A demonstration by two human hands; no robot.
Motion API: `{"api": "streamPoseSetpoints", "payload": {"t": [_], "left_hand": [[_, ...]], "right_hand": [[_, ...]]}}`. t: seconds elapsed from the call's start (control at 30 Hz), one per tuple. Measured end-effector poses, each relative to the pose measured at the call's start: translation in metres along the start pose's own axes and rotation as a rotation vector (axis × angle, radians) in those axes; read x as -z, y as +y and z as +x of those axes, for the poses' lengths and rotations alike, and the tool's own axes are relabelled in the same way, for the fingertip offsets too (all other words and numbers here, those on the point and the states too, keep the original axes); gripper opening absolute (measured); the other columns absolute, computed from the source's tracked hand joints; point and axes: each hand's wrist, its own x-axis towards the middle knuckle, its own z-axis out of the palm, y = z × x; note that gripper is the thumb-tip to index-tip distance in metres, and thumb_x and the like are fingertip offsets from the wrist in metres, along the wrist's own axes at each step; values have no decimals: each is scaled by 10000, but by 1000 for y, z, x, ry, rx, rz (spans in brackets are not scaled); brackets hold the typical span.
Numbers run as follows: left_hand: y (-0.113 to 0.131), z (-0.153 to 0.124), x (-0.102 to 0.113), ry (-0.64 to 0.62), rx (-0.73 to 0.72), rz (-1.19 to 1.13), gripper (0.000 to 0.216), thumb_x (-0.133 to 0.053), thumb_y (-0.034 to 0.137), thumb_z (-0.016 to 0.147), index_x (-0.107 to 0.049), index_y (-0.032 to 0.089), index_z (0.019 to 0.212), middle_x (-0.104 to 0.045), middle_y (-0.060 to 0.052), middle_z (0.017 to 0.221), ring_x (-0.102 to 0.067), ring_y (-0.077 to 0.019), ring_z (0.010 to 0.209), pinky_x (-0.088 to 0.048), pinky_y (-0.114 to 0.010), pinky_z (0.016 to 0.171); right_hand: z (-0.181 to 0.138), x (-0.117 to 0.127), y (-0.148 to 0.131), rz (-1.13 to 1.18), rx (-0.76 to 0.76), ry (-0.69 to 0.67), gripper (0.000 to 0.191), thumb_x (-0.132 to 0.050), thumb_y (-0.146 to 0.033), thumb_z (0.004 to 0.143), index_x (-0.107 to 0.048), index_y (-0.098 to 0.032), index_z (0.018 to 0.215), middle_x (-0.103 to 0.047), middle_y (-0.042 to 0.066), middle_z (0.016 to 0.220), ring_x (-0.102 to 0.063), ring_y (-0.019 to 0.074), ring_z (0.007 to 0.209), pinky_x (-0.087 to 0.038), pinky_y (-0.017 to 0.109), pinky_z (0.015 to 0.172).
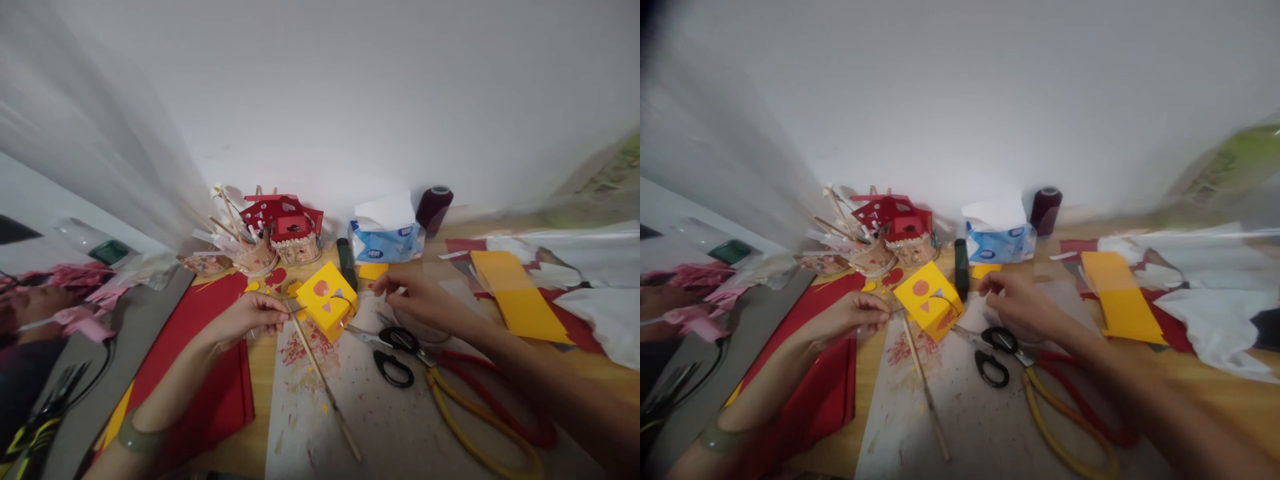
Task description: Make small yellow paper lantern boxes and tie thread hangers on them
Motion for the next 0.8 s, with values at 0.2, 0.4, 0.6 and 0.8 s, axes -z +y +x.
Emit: {"api": "streamPoseSetpoints", "payload": {"t": [0.2, 0.4, 0.6, 0.8], "left_hand": [[3, 0, -2, 5, 0, 4, 227, -818, 277, 547, -713, 123, 676, -644, 5, 556, -525, -69, 488, -423, -193, 513], [2, 1, -2, 4, 8, 7, 256, -825, 290, 523, -711, 126, 684, -647, 3, 571, -532, -73, 491, -429, -198, 510], [-1, 3, 2, 11, 8, 29, 260, -810, 293, 544, -712, 126, 717, -652, -5, 590, -532, -73, 495, -429, -202, 513], [2, 2, 2, 17, -3, -5, 282, -823, 306, 514, -698, 118, 684, -635, 3, 555, -527, -74, 491, -432, -205, 517]], "right_hand": [[-14, -19, -11, -316, 118, -99, 230, -538, -170, 737, -670, -239, 912, -681, 20, 816, -595, 171, 715, -395, 276, 624], [-16, -35, -17, -525, 92, -87, 160, -546, -246, 807, -662, -253, 916, -705, 19, 878, -622, 195, 757, -336, 269, 571], [-13, -40, -19, -590, 42, -80, 167, -549, -332, 841, -669, -245, 765, -710, 9, 746, -618, 189, 641, -250, 275, 499], [-17, -37, -14, -557, 85, -93, 216, -506, -345, 860, -692, -269, 780, -725, 6, 826, -637, 205, 718, -319, 285, 543]]}}
